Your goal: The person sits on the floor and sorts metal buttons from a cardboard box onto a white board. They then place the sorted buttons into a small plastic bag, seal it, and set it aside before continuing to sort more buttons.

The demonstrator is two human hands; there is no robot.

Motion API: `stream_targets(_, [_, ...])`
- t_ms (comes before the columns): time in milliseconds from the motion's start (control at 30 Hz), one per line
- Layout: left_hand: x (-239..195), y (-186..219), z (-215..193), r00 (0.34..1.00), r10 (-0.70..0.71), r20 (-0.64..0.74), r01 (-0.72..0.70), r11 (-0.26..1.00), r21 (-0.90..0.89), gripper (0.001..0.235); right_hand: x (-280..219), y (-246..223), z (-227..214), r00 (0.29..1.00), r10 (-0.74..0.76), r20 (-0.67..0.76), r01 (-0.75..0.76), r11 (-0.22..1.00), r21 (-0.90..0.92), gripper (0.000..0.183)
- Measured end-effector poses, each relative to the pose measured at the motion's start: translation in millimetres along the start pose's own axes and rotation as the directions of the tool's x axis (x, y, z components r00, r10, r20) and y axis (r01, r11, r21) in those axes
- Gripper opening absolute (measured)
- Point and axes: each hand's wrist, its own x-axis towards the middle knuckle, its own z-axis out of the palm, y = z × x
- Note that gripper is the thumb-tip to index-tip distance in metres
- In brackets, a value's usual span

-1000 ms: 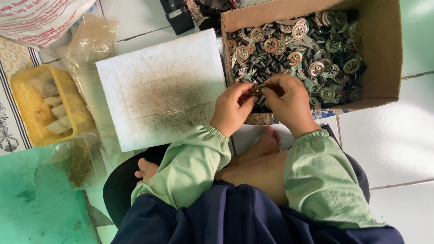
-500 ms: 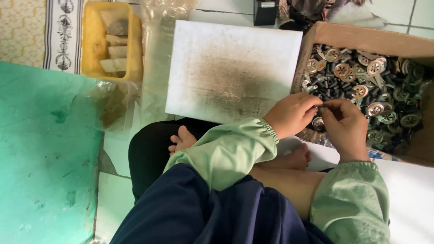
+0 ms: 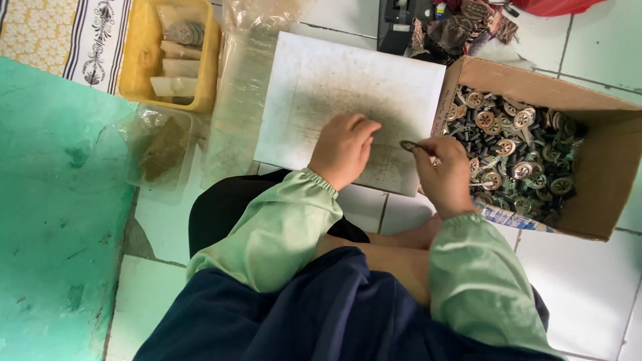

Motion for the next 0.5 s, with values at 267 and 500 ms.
stream_targets(267, [4.8,-8.5,-2.7,0.941,-0.300,0.157,0.298,0.954,0.037,0.035,60.7,-17.5,62.6,0.987,-0.138,0.081,0.154,0.956,-0.251,0.015])
stream_targets(500, [4.1,-19.8,18.3,0.906,-0.317,0.282,0.281,0.946,0.160,0.046,63.4,-13.1,77.2,0.994,-0.105,0.027,0.107,0.918,-0.382,0.023])
